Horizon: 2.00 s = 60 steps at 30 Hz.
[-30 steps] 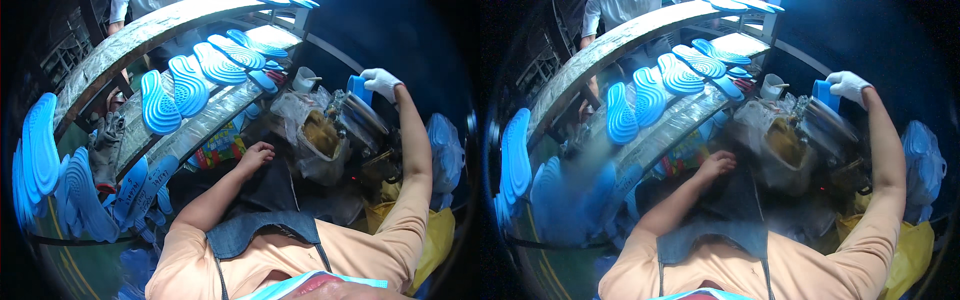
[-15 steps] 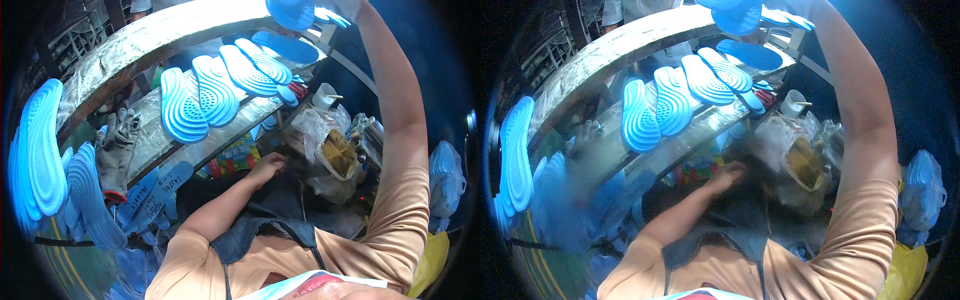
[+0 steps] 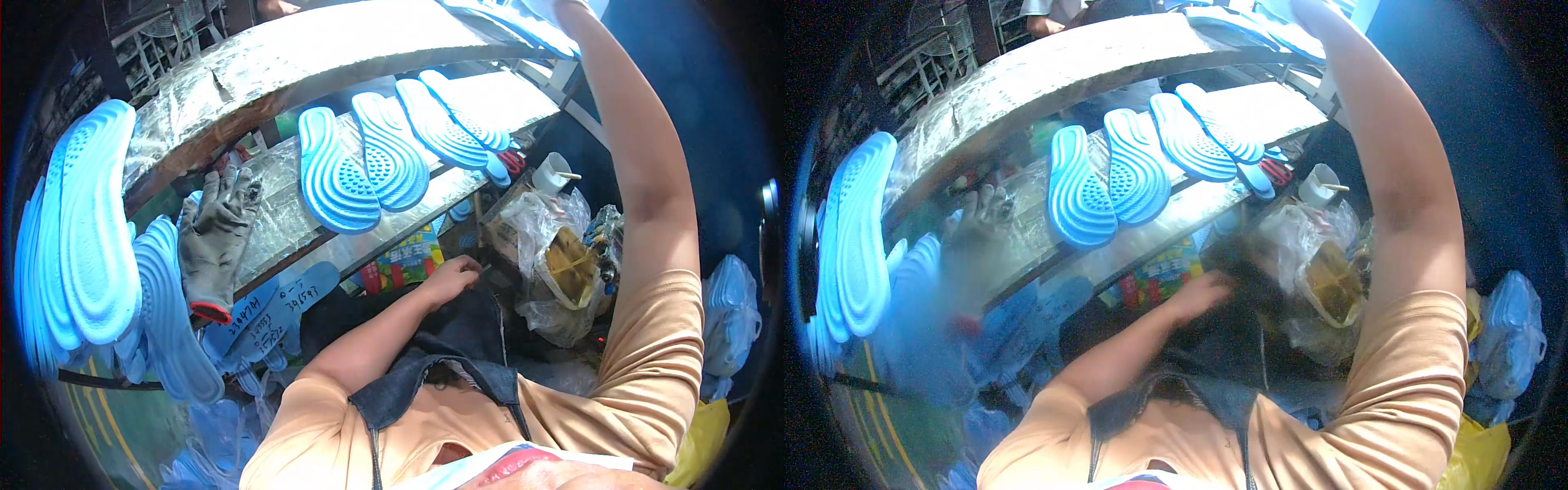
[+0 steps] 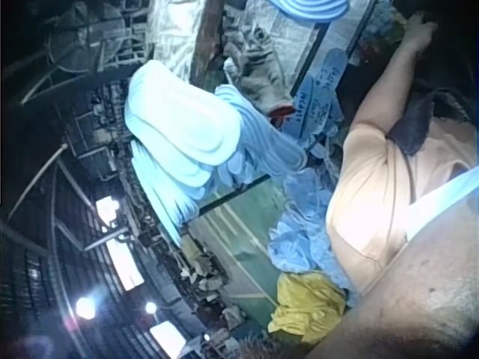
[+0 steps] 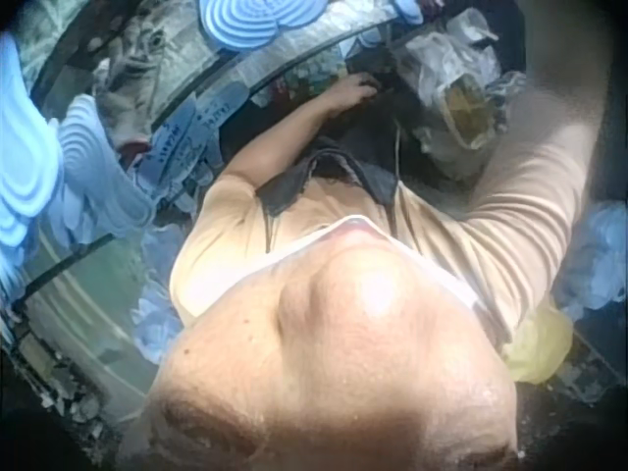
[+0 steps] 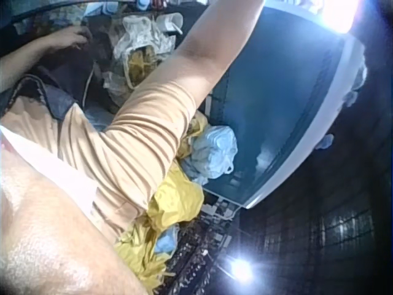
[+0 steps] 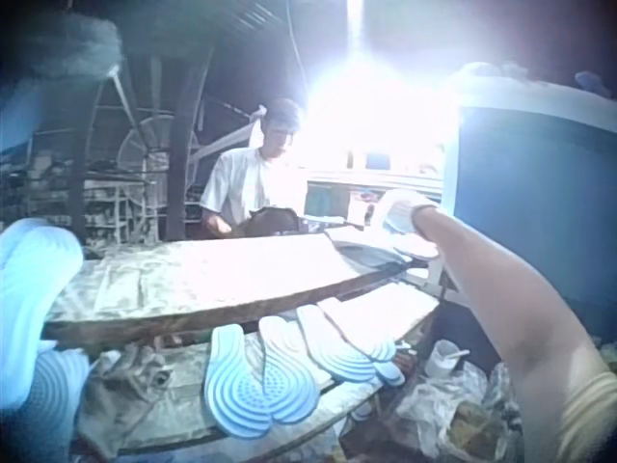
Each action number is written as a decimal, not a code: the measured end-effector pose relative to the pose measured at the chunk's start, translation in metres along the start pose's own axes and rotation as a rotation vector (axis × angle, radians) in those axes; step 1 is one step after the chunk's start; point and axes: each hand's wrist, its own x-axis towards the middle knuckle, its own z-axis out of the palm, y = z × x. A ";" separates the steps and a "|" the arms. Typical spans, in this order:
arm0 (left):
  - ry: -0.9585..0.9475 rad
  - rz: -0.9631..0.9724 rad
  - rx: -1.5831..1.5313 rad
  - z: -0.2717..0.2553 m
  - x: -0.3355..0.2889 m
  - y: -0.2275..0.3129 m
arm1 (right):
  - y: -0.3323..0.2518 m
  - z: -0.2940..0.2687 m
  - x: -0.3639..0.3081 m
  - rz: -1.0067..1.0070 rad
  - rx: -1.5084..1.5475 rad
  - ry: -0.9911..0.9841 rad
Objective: The person picks up blue shoe insoles from a plastic bag and stacks them on a metal shelf. The person handles the insoles one by one, placing them in a neat row on the shelf.
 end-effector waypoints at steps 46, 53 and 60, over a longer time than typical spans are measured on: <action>2.716 -1.164 0.267 0.186 -0.668 -0.255 | -0.367 0.262 -0.265 -0.312 2.408 -0.789; 2.157 -0.525 0.349 0.158 -0.633 -0.256 | -0.381 0.239 -0.269 -0.306 2.392 -0.826; 2.737 -0.427 0.055 0.219 -0.691 -0.273 | -0.391 0.208 -0.280 -0.210 2.348 -0.832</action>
